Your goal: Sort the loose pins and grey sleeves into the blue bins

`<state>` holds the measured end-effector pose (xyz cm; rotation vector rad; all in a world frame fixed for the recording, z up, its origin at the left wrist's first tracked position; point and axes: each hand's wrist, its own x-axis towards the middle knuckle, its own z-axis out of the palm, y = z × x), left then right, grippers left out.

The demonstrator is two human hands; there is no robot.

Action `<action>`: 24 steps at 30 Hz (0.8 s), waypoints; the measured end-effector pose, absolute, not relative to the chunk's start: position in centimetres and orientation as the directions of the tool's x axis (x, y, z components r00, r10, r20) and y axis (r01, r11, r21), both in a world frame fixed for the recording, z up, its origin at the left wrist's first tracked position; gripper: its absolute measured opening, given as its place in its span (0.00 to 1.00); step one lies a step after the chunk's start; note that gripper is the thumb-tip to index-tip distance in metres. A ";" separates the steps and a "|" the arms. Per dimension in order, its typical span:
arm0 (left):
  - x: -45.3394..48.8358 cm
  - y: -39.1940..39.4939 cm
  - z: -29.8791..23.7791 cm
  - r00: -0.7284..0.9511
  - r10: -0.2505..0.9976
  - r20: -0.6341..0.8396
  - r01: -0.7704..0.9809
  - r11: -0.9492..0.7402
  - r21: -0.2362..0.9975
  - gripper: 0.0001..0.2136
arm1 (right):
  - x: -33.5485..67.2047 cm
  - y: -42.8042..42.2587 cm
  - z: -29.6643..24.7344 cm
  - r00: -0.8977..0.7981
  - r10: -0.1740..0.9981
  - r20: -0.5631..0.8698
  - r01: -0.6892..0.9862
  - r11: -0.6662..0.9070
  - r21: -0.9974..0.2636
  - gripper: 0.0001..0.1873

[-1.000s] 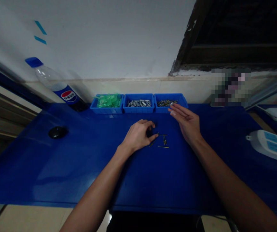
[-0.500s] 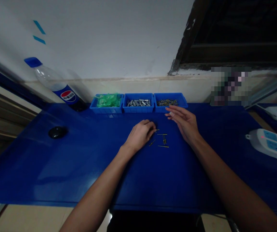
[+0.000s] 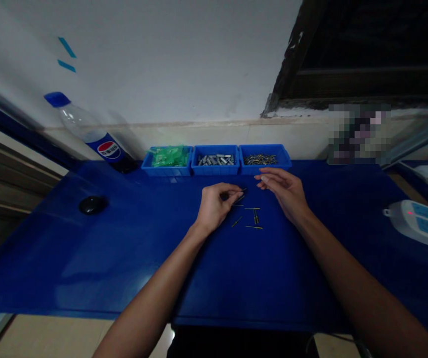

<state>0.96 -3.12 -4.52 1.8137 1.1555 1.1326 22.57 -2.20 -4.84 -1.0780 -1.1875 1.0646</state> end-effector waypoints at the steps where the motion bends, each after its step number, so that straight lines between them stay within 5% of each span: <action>1: 1.0 -3.1 -4.6 0.215 0.937 0.274 0.288 -0.329 0.899 0.04 | 22.6 -2.2 -4.8 0.067 0.985 0.158 -0.052 0.162 -0.985 0.14; 6: 1.1 -3.1 -4.7 0.218 0.944 0.250 0.203 -0.294 0.934 0.09 | 22.8 -2.2 -4.6 0.023 0.987 0.160 0.017 0.160 -0.987 0.15; 24: 0.7 -3.5 -5.2 0.346 0.801 0.487 0.391 -0.596 0.701 0.08 | 22.5 -2.6 -4.3 -0.196 0.980 -0.034 0.114 -0.012 -0.993 0.16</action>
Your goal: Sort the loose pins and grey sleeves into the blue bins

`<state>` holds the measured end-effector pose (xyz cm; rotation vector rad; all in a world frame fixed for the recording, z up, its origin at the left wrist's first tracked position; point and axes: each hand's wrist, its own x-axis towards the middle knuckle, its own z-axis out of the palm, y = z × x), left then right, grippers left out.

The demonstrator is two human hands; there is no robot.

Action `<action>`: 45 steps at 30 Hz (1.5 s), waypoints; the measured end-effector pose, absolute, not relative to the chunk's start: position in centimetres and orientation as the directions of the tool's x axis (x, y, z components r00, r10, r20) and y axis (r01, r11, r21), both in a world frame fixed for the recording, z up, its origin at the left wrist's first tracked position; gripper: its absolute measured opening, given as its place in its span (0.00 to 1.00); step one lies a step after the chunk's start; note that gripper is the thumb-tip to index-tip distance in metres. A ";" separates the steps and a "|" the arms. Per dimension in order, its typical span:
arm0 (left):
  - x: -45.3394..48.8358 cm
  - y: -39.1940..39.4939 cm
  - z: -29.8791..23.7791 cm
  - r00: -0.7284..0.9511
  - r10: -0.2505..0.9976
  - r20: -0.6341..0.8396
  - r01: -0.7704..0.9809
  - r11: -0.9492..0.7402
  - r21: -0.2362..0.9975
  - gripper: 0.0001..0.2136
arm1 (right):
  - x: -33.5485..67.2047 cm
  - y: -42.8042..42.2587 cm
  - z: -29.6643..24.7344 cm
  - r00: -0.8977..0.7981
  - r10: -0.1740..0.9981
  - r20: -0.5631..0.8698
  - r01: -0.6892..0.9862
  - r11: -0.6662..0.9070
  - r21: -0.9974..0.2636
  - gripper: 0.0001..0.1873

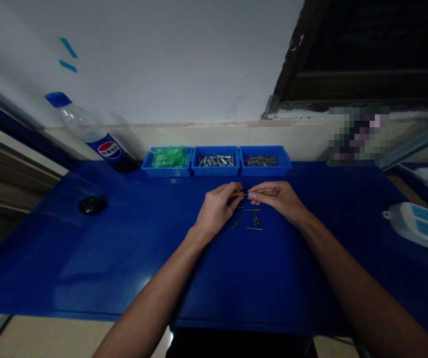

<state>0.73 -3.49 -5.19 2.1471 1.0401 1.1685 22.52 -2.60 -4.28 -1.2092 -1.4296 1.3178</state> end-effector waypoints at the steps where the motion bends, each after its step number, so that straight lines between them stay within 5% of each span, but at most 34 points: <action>1: 0.7 -3.5 -5.0 0.351 0.802 0.483 0.409 -0.596 0.691 0.08 | 22.6 -2.6 -4.3 -0.190 0.981 -0.027 0.107 -0.006 -0.994 0.16; 6: 0.0 -3.4 -3.9 0.414 0.826 0.382 0.586 -0.563 0.583 0.14 | 23.0 -2.2 -4.4 0.066 0.978 0.198 0.018 0.197 -0.980 0.12; 10: -0.4 -3.2 -3.7 0.513 0.811 0.280 0.665 -0.583 0.467 0.09 | 23.6 -1.8 -4.4 0.149 0.937 0.317 -0.018 0.323 -0.946 0.26; 27: -0.8 -2.9 -3.5 0.615 0.772 0.164 0.671 -0.621 0.405 0.04 | 23.7 -1.8 -5.0 0.089 0.968 0.233 -0.024 0.236 -0.972 0.17; 39: 0.3 -3.0 -4.1 0.378 0.859 0.346 0.469 -0.499 0.728 0.07 | 23.5 -1.9 -4.9 0.032 0.981 0.193 0.027 0.192 -0.981 0.17; 45: 0.8 -3.2 -3.9 0.245 0.925 0.290 0.228 -0.346 0.910 0.05 | 23.1 -2.3 -4.3 -0.056 0.984 0.169 0.088 0.174 -0.981 0.17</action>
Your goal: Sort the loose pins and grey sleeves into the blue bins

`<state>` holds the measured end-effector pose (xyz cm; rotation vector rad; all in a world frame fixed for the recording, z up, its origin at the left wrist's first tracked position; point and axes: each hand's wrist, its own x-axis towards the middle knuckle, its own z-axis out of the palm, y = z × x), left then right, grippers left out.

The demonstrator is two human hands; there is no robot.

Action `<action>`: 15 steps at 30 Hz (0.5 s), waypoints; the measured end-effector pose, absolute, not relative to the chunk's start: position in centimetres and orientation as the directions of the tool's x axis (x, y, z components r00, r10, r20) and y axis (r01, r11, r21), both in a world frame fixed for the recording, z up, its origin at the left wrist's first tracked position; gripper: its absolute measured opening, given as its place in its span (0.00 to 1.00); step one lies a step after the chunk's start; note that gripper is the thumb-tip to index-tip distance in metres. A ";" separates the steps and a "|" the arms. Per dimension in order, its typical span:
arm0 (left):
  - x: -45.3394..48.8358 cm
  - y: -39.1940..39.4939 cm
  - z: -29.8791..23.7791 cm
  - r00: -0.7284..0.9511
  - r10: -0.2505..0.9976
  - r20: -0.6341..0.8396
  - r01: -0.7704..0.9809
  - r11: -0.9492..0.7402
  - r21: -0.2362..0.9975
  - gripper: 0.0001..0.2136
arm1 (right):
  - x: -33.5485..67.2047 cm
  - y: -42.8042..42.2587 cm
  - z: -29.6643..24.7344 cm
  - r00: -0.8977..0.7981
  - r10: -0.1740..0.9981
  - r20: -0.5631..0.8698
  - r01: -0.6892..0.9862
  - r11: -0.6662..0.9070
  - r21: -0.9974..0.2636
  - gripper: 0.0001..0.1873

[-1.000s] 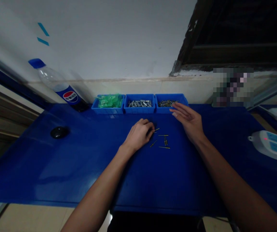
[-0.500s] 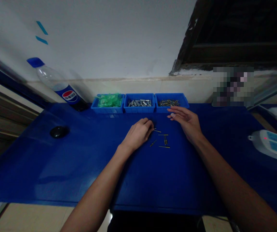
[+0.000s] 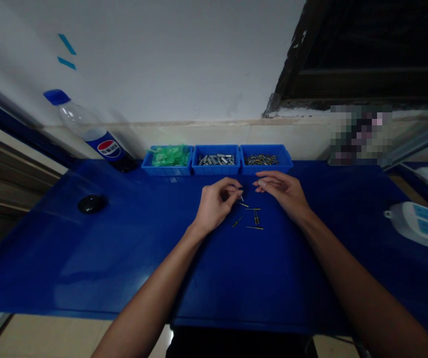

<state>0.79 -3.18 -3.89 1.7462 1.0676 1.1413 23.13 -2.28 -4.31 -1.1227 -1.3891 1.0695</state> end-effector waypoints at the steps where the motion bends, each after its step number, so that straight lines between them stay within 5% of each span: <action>1: 0.9 -3.2 -3.9 0.216 0.938 0.272 0.176 -0.311 0.934 0.05 | 23.1 -2.3 -4.2 -0.069 0.984 0.165 0.093 0.171 -0.981 0.16; 6: 1.2 -3.1 -3.9 0.150 0.973 0.176 -0.033 -0.173 0.984 0.15 | 22.8 -2.7 -3.9 -0.138 0.985 0.104 0.083 0.116 -0.990 0.17; 15: 1.5 -3.2 -4.0 0.175 0.978 0.114 -0.089 -0.099 0.991 0.17 | 22.6 -2.9 -4.2 -0.195 0.980 0.036 0.008 0.039 -0.999 0.16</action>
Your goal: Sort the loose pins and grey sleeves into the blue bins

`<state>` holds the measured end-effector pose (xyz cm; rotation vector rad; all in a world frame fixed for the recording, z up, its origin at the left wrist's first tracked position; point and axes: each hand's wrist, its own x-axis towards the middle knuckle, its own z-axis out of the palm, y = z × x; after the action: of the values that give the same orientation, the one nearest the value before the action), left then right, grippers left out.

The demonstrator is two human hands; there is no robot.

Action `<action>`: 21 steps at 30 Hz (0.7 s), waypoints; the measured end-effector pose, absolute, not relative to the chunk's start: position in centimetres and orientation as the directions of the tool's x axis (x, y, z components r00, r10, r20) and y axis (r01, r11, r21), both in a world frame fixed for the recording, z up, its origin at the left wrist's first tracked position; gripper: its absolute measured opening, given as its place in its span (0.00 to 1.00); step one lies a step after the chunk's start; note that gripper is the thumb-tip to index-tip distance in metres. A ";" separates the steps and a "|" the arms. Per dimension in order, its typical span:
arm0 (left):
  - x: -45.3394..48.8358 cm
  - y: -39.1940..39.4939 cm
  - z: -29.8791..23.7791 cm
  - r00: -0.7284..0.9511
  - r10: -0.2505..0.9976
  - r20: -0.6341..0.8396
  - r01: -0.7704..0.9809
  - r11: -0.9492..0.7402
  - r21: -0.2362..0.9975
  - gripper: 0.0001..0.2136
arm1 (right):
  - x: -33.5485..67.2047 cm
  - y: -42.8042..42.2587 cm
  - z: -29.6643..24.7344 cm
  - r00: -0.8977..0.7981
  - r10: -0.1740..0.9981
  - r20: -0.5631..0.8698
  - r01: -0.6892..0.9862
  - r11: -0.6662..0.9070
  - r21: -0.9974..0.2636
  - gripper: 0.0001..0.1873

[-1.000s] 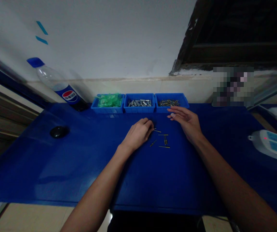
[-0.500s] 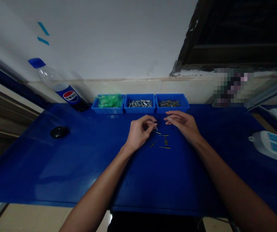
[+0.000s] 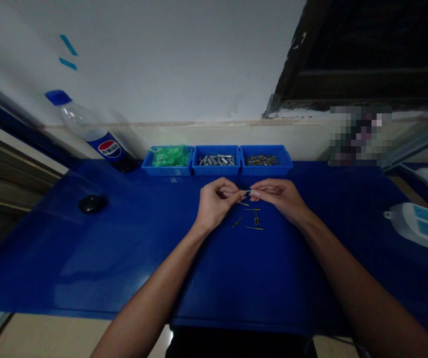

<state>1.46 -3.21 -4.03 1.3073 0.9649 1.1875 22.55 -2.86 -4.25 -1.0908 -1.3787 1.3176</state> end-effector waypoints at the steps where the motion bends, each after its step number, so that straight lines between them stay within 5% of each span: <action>1: 1.5 -3.2 -4.1 0.185 0.977 0.109 -0.104 -0.091 0.990 0.17 | 22.5 -2.8 -4.3 -0.194 0.980 0.032 0.011 0.035 -0.999 0.16; 7: 1.7 -3.4 -4.3 0.228 0.966 0.124 -0.102 -0.102 0.989 0.14 | 22.4 -2.9 -4.2 -0.207 0.978 0.006 0.035 0.014 -0.999 0.16; 11: 1.2 -3.4 -3.8 0.224 0.953 0.205 0.140 -0.240 0.961 0.08 | 22.7 -2.6 -4.4 -0.157 0.987 0.027 0.055 0.036 -0.998 0.14; 16: -0.1 -3.1 -3.6 0.378 0.874 0.306 0.555 -0.479 0.680 0.07 | 23.3 -2.0 -4.9 0.071 0.971 0.228 -0.045 0.231 -0.972 0.21; 21: -0.7 -2.7 -4.5 0.532 0.813 0.236 0.634 -0.567 0.526 0.04 | 23.8 -1.6 -5.4 0.055 0.955 0.293 -0.022 0.294 -0.956 0.29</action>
<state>-0.67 -2.74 -4.50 2.3966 1.1896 0.6554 23.83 -1.60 -5.42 -0.9909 -1.2764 0.9656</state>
